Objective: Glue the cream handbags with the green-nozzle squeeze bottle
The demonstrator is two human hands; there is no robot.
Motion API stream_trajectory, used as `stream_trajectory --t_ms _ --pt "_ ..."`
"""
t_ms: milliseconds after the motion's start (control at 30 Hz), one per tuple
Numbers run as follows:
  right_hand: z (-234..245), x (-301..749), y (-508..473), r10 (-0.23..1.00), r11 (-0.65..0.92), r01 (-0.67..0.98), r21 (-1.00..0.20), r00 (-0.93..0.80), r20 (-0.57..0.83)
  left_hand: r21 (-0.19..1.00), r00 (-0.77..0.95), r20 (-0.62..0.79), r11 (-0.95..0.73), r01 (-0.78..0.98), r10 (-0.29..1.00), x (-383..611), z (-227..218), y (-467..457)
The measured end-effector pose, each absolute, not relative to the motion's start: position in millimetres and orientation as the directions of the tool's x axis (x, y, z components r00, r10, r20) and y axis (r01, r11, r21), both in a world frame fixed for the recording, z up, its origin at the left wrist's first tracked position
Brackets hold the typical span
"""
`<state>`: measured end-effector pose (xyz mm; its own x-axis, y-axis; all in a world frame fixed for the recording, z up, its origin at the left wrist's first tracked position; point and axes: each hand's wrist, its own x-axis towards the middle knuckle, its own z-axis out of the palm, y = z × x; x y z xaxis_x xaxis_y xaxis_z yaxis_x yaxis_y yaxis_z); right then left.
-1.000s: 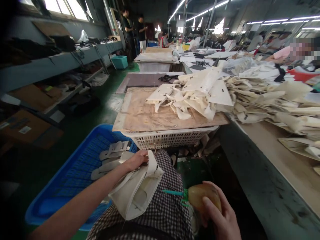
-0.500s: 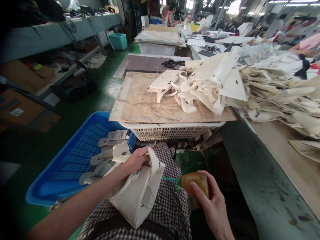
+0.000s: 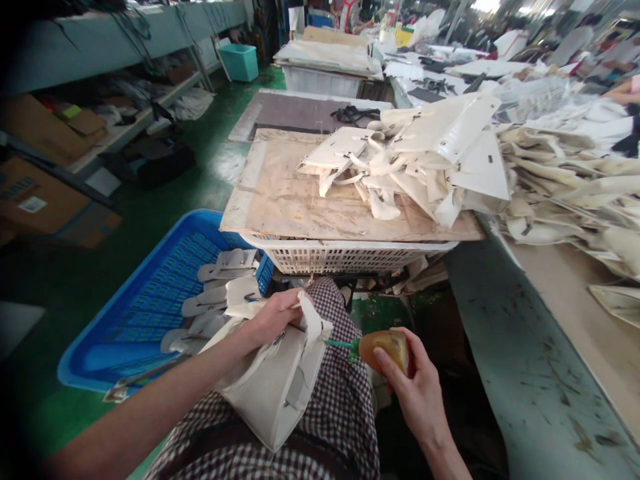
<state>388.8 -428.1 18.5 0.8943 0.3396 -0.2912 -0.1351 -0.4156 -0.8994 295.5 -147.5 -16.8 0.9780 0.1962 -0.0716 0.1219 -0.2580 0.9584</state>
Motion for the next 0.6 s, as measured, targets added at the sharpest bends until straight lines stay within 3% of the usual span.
stream_trajectory --t_ms 333,600 --pt "27 382 -444 0.486 -0.421 -0.169 -0.891 0.787 -0.379 0.964 0.983 -0.04 -0.252 0.084 0.177 299 -14 -150" --pt "32 359 -452 0.502 -0.393 -0.257 -0.883 0.744 -0.44 0.964 0.985 -0.036 -0.253 0.079 0.171 300 -14 -150"
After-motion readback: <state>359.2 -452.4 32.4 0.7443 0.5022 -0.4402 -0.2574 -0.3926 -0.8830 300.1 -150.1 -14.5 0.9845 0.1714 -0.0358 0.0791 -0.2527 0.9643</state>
